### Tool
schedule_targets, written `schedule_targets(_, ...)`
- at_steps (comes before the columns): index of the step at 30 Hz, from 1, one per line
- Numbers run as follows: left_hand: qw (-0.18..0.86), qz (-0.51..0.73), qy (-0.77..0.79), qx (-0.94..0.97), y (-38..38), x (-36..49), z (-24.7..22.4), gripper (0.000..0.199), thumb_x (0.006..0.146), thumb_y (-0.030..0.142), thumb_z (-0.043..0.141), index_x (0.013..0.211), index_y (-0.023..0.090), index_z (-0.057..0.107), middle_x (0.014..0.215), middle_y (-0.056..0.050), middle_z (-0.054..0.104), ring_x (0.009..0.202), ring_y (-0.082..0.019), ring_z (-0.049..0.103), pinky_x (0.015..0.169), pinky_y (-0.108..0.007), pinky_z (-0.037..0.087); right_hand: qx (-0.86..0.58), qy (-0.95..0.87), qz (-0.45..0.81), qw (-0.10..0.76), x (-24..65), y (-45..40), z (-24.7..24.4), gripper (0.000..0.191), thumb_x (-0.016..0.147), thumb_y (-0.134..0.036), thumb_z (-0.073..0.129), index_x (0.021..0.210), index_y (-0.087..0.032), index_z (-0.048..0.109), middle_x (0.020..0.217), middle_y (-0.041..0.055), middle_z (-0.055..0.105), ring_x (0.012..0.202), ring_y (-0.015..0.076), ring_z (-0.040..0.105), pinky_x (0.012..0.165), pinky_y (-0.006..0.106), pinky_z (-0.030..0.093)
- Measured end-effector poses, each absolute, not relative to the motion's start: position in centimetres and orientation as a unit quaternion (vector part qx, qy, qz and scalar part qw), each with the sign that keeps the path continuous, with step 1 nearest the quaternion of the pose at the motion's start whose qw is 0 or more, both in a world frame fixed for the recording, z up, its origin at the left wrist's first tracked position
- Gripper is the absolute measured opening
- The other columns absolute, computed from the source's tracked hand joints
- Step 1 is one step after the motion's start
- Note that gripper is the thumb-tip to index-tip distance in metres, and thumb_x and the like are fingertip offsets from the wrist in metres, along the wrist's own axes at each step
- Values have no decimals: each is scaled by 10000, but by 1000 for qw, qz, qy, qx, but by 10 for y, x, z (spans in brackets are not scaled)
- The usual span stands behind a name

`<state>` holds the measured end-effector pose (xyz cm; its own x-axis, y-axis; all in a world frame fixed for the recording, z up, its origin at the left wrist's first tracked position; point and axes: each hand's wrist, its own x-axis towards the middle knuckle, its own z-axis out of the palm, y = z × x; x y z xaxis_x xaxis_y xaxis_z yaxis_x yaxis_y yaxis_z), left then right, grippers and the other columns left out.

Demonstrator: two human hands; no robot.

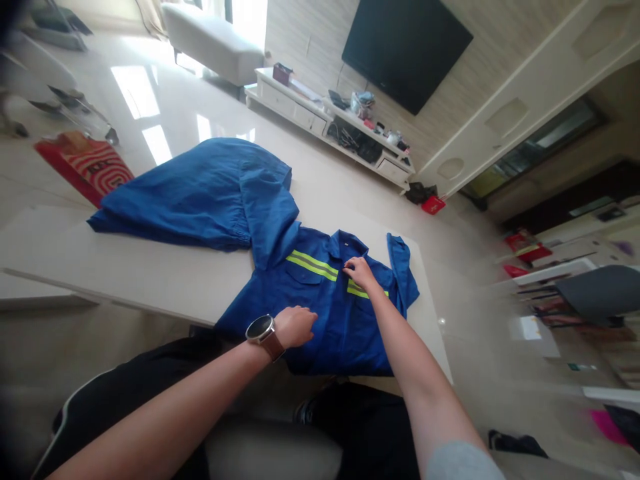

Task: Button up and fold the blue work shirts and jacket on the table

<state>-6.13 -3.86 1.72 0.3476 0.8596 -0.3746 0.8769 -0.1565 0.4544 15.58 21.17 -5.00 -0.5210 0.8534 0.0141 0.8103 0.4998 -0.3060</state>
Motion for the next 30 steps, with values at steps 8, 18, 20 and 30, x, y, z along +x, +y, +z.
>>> schedule_targets(8, 325, -31, 581, 745, -46, -63, 16, 299, 924, 179, 576, 1158, 147, 759, 1219, -166, 750, 1143, -319, 714, 985, -439, 550, -545, -831, 102, 51, 142, 232, -70, 75, 876, -282, 695, 845, -230, 739, 870, 52, 710, 815, 205, 611, 760, 293, 460)
schedule_targets(18, 333, -9, 573, 749, -50, -60, 21, 303, 940, 151, 540, 1149, 133, 760, 1223, -174, 748, 1137, -329, 718, 983, -456, 545, -565, -806, 160, 79, 139, 237, -92, 139, 817, -337, 718, 754, -217, 692, 820, 36, 724, 770, 197, 635, 735, 292, 485)
schedule_targets(20, 332, -8, 575, 748, -51, -62, 23, 309, 945, 149, 534, 1158, 131, 757, 1224, -174, 748, 1138, -327, 717, 982, -454, 546, -569, -798, 177, 91, 142, 236, -96, 154, 792, -362, 720, 760, -216, 687, 830, 31, 724, 768, 195, 639, 726, 288, 495)
schedule_targets(30, 327, 8, 575, 750, -52, -59, 20, 304, 943, 152, 527, 1136, 129, 761, 1195, -187, 751, 1127, -314, 720, 977, -441, 539, -601, -761, 207, 127, 142, 243, -109, 269, 768, -474, 665, 719, -214, 613, 712, 18, 667, 675, 188, 583, 635, 290, 469)
